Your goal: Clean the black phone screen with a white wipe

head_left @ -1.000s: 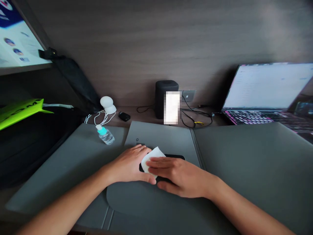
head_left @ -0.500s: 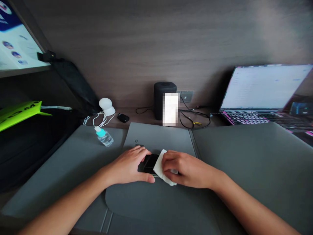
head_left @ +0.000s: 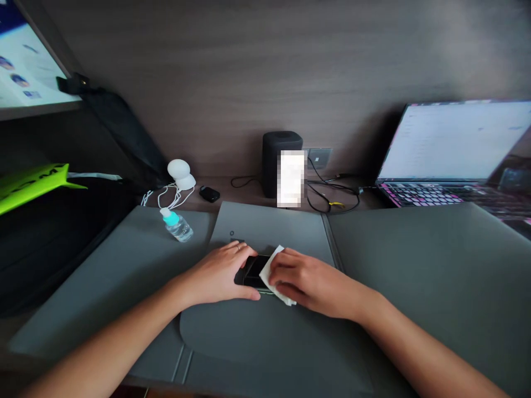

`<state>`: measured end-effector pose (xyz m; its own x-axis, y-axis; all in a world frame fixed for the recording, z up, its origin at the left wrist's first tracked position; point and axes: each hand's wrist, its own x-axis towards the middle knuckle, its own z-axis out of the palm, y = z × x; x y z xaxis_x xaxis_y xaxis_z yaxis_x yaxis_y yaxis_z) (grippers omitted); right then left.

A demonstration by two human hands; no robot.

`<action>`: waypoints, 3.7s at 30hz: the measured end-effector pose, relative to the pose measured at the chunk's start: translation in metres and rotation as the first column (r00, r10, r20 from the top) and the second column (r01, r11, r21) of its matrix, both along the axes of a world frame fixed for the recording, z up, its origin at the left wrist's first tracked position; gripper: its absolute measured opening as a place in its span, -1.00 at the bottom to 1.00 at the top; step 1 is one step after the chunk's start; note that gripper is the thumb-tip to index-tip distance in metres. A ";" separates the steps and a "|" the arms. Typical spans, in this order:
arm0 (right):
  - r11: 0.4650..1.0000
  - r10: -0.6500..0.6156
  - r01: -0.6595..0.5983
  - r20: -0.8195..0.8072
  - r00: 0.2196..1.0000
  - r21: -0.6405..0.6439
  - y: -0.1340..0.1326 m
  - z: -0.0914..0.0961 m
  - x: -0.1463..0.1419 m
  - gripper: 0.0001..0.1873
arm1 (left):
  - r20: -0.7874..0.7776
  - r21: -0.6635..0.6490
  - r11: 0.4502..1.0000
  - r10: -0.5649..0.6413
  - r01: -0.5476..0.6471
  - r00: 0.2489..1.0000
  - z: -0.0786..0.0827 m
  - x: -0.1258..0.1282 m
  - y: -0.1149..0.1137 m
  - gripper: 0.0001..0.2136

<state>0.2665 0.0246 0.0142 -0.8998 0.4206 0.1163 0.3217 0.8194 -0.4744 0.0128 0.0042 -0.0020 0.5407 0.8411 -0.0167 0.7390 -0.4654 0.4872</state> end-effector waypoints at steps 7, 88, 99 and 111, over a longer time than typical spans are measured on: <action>0.997 -0.031 0.032 0.007 0.999 -0.066 0.001 0.001 0.007 -0.87 | -0.027 0.010 1.000 -0.004 0.004 1.000 0.002 0.001 -0.001 -0.48; 0.997 0.003 -0.006 -0.034 0.999 -0.079 0.000 0.000 -0.008 -0.84 | -0.011 0.062 0.998 -0.009 0.009 1.000 -0.002 0.001 -0.001 -0.49; 0.994 0.053 -0.054 -0.020 0.998 -0.100 -0.005 0.004 -0.005 -0.76 | -0.016 0.048 0.999 -0.007 0.008 1.000 0.000 0.003 -0.003 -0.51; 0.999 -0.046 0.046 -0.004 0.999 -0.014 0.003 0.002 -0.002 -0.88 | -0.003 0.031 0.999 -0.013 0.013 1.000 0.000 0.002 -0.003 -0.51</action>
